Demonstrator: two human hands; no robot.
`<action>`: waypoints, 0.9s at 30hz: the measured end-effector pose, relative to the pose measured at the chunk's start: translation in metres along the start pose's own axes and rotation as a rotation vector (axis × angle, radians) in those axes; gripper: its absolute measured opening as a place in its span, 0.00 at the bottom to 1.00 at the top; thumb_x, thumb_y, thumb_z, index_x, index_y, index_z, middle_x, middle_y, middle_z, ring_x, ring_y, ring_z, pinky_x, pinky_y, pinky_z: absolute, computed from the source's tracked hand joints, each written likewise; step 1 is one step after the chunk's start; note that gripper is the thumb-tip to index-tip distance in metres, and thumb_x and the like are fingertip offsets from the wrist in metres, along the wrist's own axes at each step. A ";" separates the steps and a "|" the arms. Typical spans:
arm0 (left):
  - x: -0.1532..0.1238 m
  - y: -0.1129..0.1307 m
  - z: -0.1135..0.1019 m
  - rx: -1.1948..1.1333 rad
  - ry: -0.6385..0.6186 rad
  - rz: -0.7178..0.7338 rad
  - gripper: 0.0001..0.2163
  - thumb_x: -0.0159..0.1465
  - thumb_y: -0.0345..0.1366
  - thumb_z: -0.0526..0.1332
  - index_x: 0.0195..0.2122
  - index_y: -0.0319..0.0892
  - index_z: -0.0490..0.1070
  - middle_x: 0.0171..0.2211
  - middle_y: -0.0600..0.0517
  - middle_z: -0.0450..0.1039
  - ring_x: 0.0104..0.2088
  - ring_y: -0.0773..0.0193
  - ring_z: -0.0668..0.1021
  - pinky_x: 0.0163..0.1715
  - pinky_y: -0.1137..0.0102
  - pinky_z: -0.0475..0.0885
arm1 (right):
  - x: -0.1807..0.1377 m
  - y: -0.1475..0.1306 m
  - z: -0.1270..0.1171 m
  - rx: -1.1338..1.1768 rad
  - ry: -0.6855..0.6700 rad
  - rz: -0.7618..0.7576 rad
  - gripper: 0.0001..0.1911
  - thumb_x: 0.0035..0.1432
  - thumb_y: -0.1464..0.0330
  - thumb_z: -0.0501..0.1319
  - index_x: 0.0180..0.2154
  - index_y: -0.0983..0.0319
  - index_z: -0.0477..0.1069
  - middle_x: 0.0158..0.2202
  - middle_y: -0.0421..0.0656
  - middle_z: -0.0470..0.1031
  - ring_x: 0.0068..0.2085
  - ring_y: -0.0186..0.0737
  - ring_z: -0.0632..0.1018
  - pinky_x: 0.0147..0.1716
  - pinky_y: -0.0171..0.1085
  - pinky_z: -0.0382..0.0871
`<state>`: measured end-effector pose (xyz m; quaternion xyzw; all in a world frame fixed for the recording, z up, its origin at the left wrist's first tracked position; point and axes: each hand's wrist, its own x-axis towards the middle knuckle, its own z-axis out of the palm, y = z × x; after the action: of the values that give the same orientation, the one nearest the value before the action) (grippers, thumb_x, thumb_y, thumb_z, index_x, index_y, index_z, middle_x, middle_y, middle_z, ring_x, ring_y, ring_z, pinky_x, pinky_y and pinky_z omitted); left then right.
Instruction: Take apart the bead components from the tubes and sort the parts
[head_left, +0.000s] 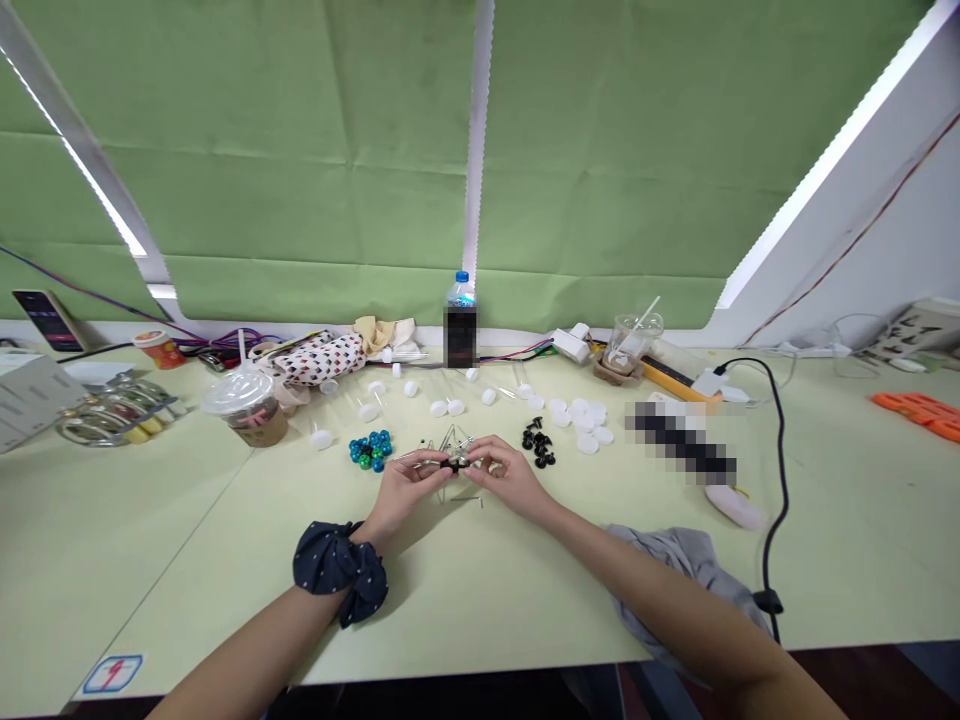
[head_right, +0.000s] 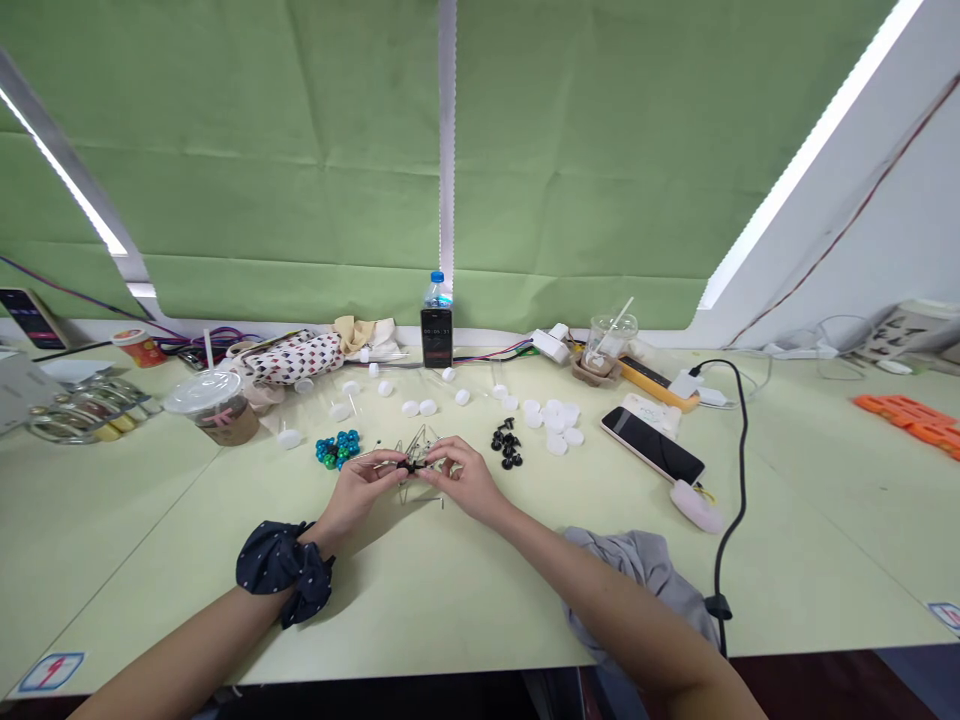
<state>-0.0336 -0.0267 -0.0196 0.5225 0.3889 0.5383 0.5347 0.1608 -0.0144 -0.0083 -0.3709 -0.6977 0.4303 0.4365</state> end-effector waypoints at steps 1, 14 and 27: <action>0.000 0.000 0.000 -0.004 -0.003 0.003 0.12 0.51 0.37 0.69 0.36 0.38 0.76 0.35 0.47 0.77 0.35 0.57 0.80 0.41 0.60 0.74 | 0.000 0.001 0.000 -0.004 0.003 0.005 0.12 0.52 0.58 0.63 0.35 0.59 0.74 0.43 0.45 0.68 0.35 0.34 0.71 0.24 0.31 0.62; -0.001 0.001 -0.001 0.033 0.014 0.000 0.12 0.51 0.37 0.69 0.36 0.38 0.76 0.37 0.46 0.77 0.37 0.57 0.79 0.41 0.60 0.74 | -0.001 0.000 -0.001 0.032 -0.031 0.018 0.18 0.48 0.60 0.66 0.41 0.58 0.69 0.45 0.44 0.68 0.29 0.30 0.68 0.22 0.30 0.62; 0.000 -0.002 -0.002 -0.019 -0.030 -0.012 0.12 0.51 0.36 0.69 0.36 0.39 0.75 0.36 0.48 0.77 0.37 0.56 0.80 0.43 0.61 0.73 | 0.001 0.004 0.000 -0.026 -0.011 0.019 0.12 0.54 0.58 0.61 0.32 0.60 0.75 0.43 0.45 0.68 0.36 0.36 0.72 0.25 0.31 0.63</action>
<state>-0.0349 -0.0259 -0.0218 0.5229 0.3790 0.5309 0.5488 0.1611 -0.0121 -0.0115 -0.3810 -0.7020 0.4274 0.4235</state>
